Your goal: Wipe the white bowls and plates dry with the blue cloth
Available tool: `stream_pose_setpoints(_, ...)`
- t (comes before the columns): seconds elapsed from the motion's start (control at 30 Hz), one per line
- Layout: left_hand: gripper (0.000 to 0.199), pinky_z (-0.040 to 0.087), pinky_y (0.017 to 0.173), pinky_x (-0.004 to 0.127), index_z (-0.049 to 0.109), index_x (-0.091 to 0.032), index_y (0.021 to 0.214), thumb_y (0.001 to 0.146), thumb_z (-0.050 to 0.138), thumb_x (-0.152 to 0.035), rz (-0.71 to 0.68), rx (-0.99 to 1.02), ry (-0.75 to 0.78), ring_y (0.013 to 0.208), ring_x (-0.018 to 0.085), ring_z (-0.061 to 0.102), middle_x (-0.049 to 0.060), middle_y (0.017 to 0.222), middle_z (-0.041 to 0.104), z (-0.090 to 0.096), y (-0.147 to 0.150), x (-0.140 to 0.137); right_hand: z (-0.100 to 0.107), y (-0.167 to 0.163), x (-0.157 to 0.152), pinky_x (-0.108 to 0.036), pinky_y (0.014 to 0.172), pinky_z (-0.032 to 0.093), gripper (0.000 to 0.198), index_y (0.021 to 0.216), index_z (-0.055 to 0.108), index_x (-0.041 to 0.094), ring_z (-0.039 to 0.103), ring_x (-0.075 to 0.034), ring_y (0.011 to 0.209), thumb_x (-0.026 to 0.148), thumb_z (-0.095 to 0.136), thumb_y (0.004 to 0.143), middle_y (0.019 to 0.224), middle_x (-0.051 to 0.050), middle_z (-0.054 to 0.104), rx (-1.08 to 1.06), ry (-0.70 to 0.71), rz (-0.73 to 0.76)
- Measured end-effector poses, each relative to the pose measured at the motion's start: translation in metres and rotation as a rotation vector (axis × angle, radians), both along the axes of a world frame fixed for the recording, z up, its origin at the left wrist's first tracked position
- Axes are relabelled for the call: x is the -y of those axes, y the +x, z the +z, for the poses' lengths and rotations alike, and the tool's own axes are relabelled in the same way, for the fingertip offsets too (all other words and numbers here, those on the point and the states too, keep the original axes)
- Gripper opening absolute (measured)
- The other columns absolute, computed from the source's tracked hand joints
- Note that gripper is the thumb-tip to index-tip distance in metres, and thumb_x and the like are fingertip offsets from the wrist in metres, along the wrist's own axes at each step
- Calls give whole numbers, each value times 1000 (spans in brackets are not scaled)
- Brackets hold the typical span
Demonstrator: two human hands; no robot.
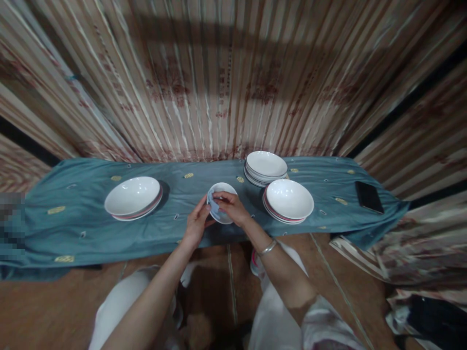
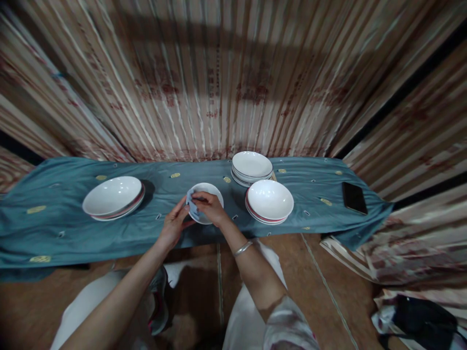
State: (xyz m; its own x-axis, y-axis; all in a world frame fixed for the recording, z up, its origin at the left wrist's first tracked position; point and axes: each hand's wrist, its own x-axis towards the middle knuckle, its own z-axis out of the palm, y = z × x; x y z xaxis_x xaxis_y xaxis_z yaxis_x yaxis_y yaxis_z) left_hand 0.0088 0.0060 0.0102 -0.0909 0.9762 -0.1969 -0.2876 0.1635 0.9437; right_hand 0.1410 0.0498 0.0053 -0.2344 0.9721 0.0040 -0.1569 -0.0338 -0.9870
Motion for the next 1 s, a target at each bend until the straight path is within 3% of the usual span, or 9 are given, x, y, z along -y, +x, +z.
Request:
stream_pose_setpoints(0.17,79,58,78,39,62,-22,126,56,81,-52,-5,-8,2,98,25,64,9,113,69,-2,-1,-1,0,8,4,-21,61,47,22,85,68,19,58,-10,65,30,71,65,74,2,64,-46,-166,119)
stream_pose_setpoints(0.33,77,57,76,37,64,-21,124,56,81,-51,-4,-7,8,91,23,65,8,104,71,-2,-1,-2,-2,16,3,-21,62,44,13,79,69,17,55,-10,60,20,65,67,68,4,64,109,-63,231)
stream_pose_setpoints(0.47,79,58,73,36,63,-19,125,54,82,-50,-5,-12,-1,83,21,64,6,93,71,1,-1,-2,-5,21,0,-21,62,44,12,76,70,15,58,-11,61,13,62,67,67,3,65,365,24,273)
stream_pose_setpoints(0.77,77,58,74,36,64,-20,124,55,81,-49,-5,-5,-10,91,23,64,8,102,71,3,0,-2,10,22,10,-28,82,45,20,96,72,20,64,-21,96,21,58,82,101,-6,72,1226,311,137)
stream_pose_setpoints(0.87,75,58,75,37,64,-21,124,56,81,-48,-6,-8,-9,94,24,64,9,105,71,2,0,-2,8,17,10,-31,87,45,23,100,69,16,62,-23,101,17,51,86,108,-12,69,1360,337,57)
stream_pose_setpoints(1.0,75,58,77,37,63,-21,125,57,81,-48,-17,2,-1,99,26,63,9,108,70,2,0,-2,0,11,5,-32,91,44,25,99,67,13,59,-24,103,12,44,88,109,-15,66,1354,397,-61)
